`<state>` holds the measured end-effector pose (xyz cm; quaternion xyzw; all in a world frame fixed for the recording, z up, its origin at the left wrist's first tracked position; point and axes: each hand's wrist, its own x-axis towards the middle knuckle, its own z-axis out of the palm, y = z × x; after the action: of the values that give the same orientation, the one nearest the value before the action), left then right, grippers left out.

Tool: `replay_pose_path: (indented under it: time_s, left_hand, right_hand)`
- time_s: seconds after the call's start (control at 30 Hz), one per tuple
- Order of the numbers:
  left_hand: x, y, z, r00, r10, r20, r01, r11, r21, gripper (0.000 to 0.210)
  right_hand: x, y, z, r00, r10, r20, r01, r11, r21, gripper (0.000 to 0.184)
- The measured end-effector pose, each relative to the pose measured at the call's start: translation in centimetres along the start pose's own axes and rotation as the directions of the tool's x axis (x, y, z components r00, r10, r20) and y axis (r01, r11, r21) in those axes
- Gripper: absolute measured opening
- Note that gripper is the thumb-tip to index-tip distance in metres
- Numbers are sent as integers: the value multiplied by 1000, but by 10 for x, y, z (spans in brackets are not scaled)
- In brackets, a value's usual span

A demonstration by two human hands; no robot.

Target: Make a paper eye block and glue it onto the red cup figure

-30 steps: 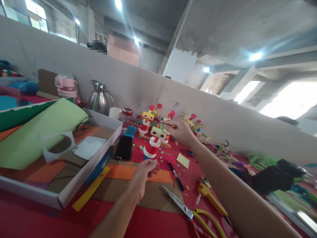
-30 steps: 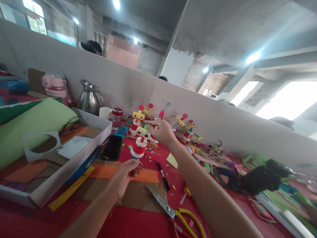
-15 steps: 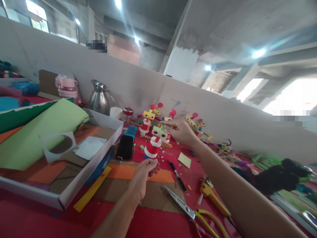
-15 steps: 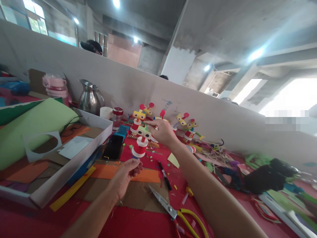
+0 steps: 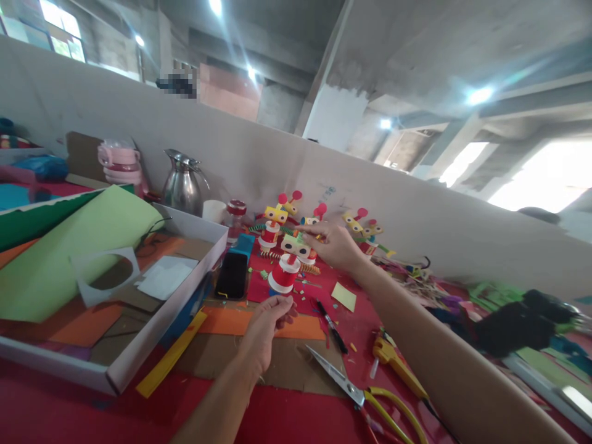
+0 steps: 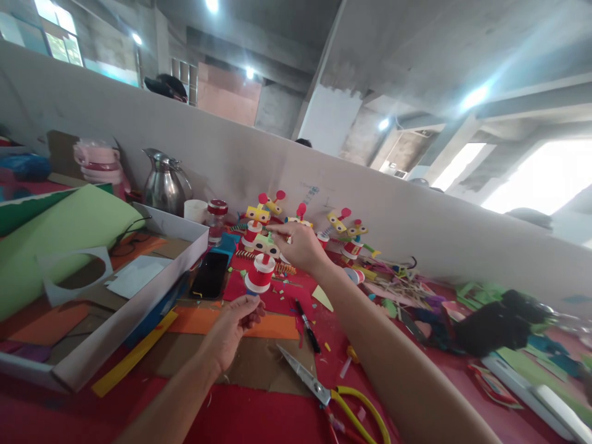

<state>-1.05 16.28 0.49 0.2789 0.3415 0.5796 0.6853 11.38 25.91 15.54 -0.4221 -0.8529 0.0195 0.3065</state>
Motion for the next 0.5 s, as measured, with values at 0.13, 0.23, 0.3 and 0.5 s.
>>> replay_pose_path:
  time_s: [0.13, 0.23, 0.3, 0.5]
  left_hand:
    - [2, -1, -1, 1000, 2, -3, -2, 1000, 5, 30]
    - [3, -2, -2, 1000, 7, -6, -7, 1000, 2, 31]
    - [2, -3, -2, 1000, 11, -4, -11, 1000, 0, 31]
    - [1, -2, -1, 1000, 11, -19, -11, 1000, 4, 30]
  right_hand:
    - [1, -1, -2, 1000, 11, 23, -11, 1000, -19, 30]
    - [2, -3, -5, 999, 16, 52, -14, 999, -31, 30]
    - [2, -6, -7, 997, 23, 68, -20, 999, -43, 31]
    - [1, -10, -10, 997, 29, 69, -26, 999, -44, 30]
